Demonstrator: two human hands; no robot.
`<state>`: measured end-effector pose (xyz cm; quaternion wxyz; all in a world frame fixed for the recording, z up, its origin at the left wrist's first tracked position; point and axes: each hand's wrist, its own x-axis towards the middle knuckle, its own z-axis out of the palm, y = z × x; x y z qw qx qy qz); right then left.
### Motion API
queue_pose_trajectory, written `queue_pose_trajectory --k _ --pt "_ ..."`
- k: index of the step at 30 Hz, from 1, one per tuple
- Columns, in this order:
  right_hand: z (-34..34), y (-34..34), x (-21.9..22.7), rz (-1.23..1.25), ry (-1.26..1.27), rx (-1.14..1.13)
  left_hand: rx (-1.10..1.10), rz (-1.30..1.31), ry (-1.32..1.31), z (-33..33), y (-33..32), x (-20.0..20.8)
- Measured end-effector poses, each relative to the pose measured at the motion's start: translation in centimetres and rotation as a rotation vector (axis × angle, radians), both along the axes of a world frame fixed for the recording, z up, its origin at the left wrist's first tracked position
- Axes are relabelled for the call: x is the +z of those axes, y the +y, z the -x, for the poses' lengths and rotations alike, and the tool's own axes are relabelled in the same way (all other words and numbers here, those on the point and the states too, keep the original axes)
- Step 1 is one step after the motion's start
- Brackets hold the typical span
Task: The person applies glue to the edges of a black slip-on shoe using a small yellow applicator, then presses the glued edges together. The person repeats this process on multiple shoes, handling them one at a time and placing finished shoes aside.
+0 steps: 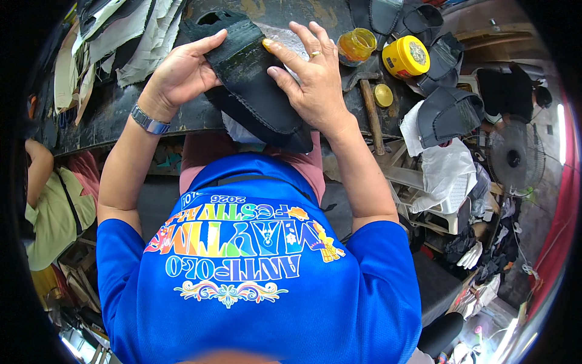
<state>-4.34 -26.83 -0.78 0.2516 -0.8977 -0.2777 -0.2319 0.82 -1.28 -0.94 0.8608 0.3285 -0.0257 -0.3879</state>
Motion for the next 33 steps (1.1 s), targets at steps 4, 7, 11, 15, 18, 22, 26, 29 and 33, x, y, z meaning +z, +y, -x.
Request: queue_pose_trajectory --k 4,7,11,15,18,22,26,29,33 --pt "2.0 -0.3 -0.5 0.035 0.047 -0.037 0.026 0.015 -0.023 0.0 -0.1 -0.5" --pt "3.2 -0.2 -0.6 0.062 0.063 -0.064 -0.074 0.180 -0.034 -0.6 0.1 -0.8" --pt "3.7 0.6 -0.3 0.078 0.062 -0.108 -0.084 0.185 -0.030 -0.8 -0.2 -0.9" --pt "4.7 2.6 -0.3 0.235 -0.019 -0.131 0.009 0.071 -0.037 -0.3 -0.5 -0.5" --pt "6.1 4.1 -0.7 0.328 -0.035 -0.118 0.023 0.062 -0.021 -0.2 -0.4 -0.7" --pt "6.6 4.5 -0.8 0.291 -0.013 -0.044 -0.107 0.235 -0.032 -0.9 -0.1 -1.3" --pt "5.6 3.6 -0.2 0.075 -0.005 -0.015 -0.102 0.226 -0.046 -0.8 -0.3 -1.1" --pt "4.1 2.7 0.0 0.133 -0.036 -0.187 0.050 0.010 -0.026 0.1 -0.7 -0.3" --pt "2.7 2.6 -0.6 0.232 0.015 -0.200 0.133 -0.101 -0.004 0.8 -1.2 0.9"
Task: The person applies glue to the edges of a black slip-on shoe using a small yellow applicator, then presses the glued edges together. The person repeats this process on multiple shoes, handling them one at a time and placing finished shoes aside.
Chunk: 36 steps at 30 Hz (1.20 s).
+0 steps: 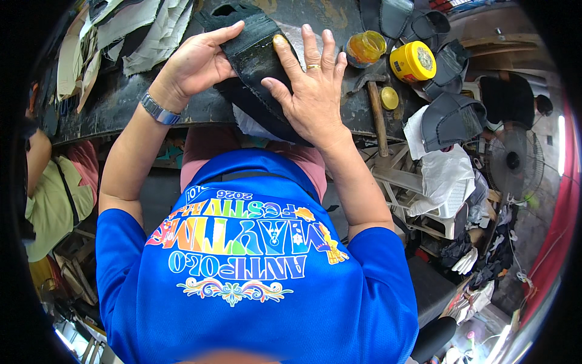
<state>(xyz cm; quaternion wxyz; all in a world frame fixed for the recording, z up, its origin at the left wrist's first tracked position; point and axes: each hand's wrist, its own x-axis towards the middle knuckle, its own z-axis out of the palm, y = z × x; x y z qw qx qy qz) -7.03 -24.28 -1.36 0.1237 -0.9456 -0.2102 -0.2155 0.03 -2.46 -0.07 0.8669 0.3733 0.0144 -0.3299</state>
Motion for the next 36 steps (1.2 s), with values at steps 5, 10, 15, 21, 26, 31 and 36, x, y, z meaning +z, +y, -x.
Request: queue_pose_trajectory --k 5,10,15,21,26,31,36 --pt "0.3 0.5 -0.1 0.074 0.037 0.071 -0.024 0.041 -0.017 0.0 0.1 0.0" --pt "0.7 1.4 0.2 0.120 0.029 0.135 -0.086 0.136 -0.043 -0.5 0.5 -0.8" --pt "0.5 1.9 0.1 0.167 -0.022 0.143 -0.081 0.122 -0.059 -0.7 0.7 -1.3" --pt "1.2 1.5 0.8 0.072 0.002 0.209 -0.114 0.183 -0.060 -0.7 0.8 -1.6" --pt "0.9 -2.3 2.0 -0.323 0.048 0.240 -0.143 0.160 -0.055 -0.6 0.9 -1.0" --pt "-3.7 -10.4 4.0 -0.566 -0.077 -0.089 -0.185 0.112 -0.162 -0.3 1.4 0.5" --pt "-8.1 -14.8 3.7 -0.043 0.072 -0.176 -0.103 0.064 -0.328 -0.7 1.8 0.5"
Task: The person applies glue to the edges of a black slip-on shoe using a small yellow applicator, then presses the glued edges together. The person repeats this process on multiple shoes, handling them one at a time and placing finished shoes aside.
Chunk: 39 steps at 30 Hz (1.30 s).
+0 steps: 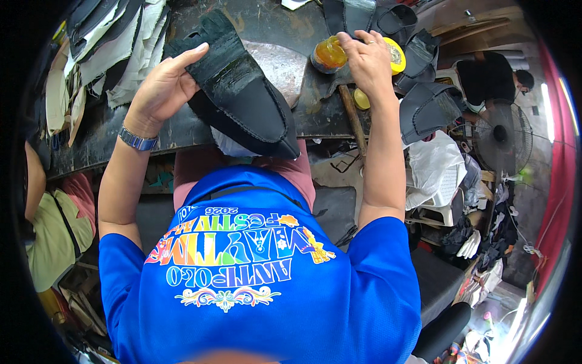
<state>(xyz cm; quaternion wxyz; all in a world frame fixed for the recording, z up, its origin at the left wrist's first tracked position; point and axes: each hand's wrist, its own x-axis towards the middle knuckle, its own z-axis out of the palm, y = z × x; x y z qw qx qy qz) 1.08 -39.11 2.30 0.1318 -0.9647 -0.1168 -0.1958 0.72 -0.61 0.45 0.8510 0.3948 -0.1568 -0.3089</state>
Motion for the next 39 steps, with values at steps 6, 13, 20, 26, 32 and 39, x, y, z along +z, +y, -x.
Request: queue_pose_trajectory --k 6,13,20,26,32,39 --pt "-2.2 1.0 -1.2 0.273 0.261 -0.155 0.015 0.111 0.221 -1.4 0.3 -1.4" --pt "0.9 2.7 -0.8 0.035 -0.228 -0.206 -0.080 0.350 0.313 -0.9 0.0 -2.2" --pt "6.0 7.4 1.0 0.019 -0.193 -0.167 -0.035 0.332 0.346 -0.7 -0.6 -2.0" --pt "6.3 14.3 -1.1 -0.737 0.050 0.359 0.024 0.282 0.369 -0.3 -1.0 -1.4" --pt "5.4 16.0 -2.9 -0.686 0.058 0.319 0.091 0.202 0.366 0.3 -1.1 -1.1" --pt "7.8 18.5 -2.9 -0.158 -0.110 0.276 -0.051 0.360 0.340 -0.4 -0.9 -2.3"
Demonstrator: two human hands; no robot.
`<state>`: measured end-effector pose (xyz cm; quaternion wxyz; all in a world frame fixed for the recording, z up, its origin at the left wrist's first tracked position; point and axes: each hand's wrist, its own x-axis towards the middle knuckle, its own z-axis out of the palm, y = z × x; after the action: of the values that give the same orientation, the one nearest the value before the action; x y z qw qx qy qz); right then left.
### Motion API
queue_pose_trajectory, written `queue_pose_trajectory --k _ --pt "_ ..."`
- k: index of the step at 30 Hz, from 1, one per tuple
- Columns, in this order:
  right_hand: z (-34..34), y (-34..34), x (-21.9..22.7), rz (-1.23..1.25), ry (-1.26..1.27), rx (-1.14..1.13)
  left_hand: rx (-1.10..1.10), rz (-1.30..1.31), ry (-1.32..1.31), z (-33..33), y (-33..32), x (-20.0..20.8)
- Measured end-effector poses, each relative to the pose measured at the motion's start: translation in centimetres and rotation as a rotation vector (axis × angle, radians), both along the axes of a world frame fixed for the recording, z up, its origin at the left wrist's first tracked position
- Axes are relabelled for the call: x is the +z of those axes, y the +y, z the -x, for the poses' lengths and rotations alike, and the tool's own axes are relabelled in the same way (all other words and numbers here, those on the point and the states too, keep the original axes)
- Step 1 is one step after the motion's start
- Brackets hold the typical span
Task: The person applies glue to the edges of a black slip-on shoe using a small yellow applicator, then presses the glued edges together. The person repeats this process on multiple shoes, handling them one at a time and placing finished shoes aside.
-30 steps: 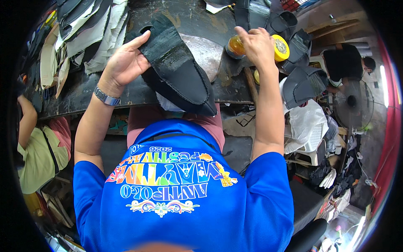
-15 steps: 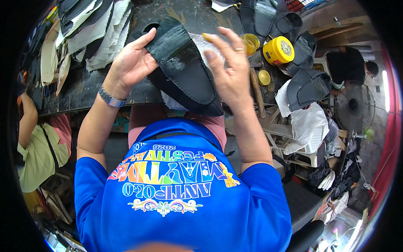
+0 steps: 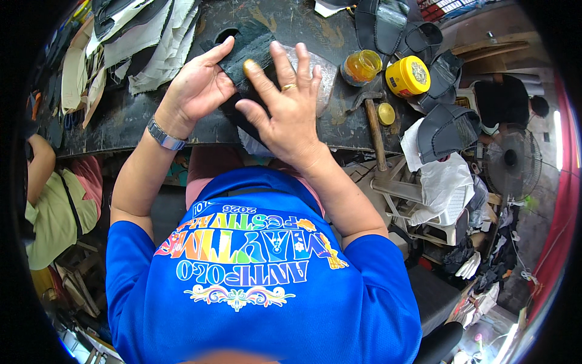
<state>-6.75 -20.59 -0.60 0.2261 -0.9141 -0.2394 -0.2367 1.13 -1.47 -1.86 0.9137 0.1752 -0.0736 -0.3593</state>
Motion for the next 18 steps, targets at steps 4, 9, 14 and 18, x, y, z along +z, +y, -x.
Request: queue_pose_trajectory --k 4,9,14,18 --pt "0.5 0.3 0.5 0.051 -0.017 0.067 -0.011 0.000 -0.013 0.0 0.3 -0.2" --pt "-2.3 -2.1 1.4 -0.450 0.101 0.150 -0.050 0.008 -0.002 -0.1 0.4 0.0" --pt "-3.0 -1.8 1.0 -0.075 0.000 -0.044 -0.082 0.082 -0.045 -0.1 0.2 -0.3" --pt "-2.1 -0.7 0.8 0.049 -0.042 -0.073 -0.075 0.084 -0.045 0.0 0.4 -0.2"
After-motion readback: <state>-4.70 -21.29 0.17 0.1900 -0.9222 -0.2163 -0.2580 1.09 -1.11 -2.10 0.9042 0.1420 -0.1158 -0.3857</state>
